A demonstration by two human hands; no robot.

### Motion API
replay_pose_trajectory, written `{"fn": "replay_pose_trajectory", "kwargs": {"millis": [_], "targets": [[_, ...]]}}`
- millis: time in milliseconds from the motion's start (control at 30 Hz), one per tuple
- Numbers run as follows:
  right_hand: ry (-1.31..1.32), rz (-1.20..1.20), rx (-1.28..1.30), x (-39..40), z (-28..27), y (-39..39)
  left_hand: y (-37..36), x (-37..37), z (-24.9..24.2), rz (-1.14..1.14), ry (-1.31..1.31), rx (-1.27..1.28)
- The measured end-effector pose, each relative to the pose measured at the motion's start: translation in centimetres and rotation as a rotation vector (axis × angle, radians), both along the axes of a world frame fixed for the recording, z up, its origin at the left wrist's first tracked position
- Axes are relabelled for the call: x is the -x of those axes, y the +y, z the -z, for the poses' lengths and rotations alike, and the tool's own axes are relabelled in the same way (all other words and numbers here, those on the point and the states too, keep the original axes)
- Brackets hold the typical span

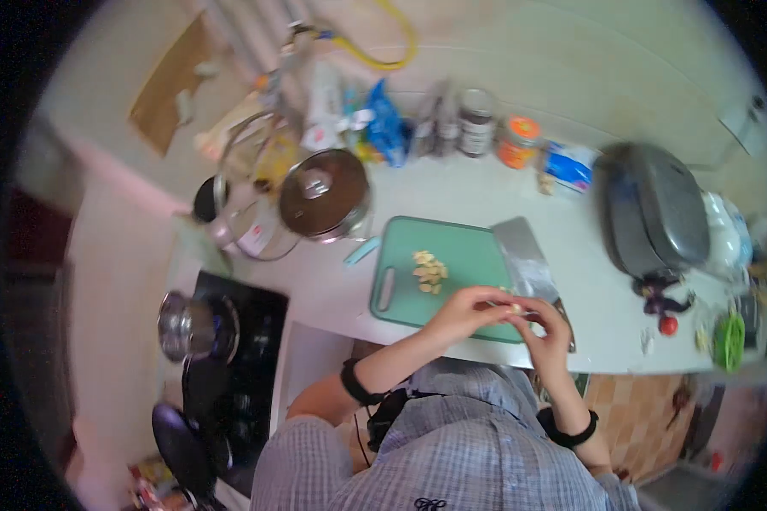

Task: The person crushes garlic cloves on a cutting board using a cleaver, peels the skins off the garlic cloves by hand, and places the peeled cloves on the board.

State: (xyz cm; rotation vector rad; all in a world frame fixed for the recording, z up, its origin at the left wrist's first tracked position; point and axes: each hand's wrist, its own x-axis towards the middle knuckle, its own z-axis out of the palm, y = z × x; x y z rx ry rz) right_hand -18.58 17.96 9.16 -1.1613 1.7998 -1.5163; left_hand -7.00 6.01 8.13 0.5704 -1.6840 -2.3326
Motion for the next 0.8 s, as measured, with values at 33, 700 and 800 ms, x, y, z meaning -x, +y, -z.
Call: {"fn": "replay_pose_trajectory", "kwargs": {"millis": [33, 700, 800], "targets": [[0.036, 0.022, -0.008, 0.0, 0.3, 0.0, 0.2, 0.0, 0.3, -0.051, 0.058, 0.052], [-0.307, -0.150, -0.049, -1.5, 3.1, -3.0, 0.3, -3.1, 1.1, -0.435, -0.054, 0.555], [-0.296, -0.167, -0.042, -1.3, 2.9, -2.9, -0.1, -2.6, 2.5, -0.333, -0.005, 0.055]]}}
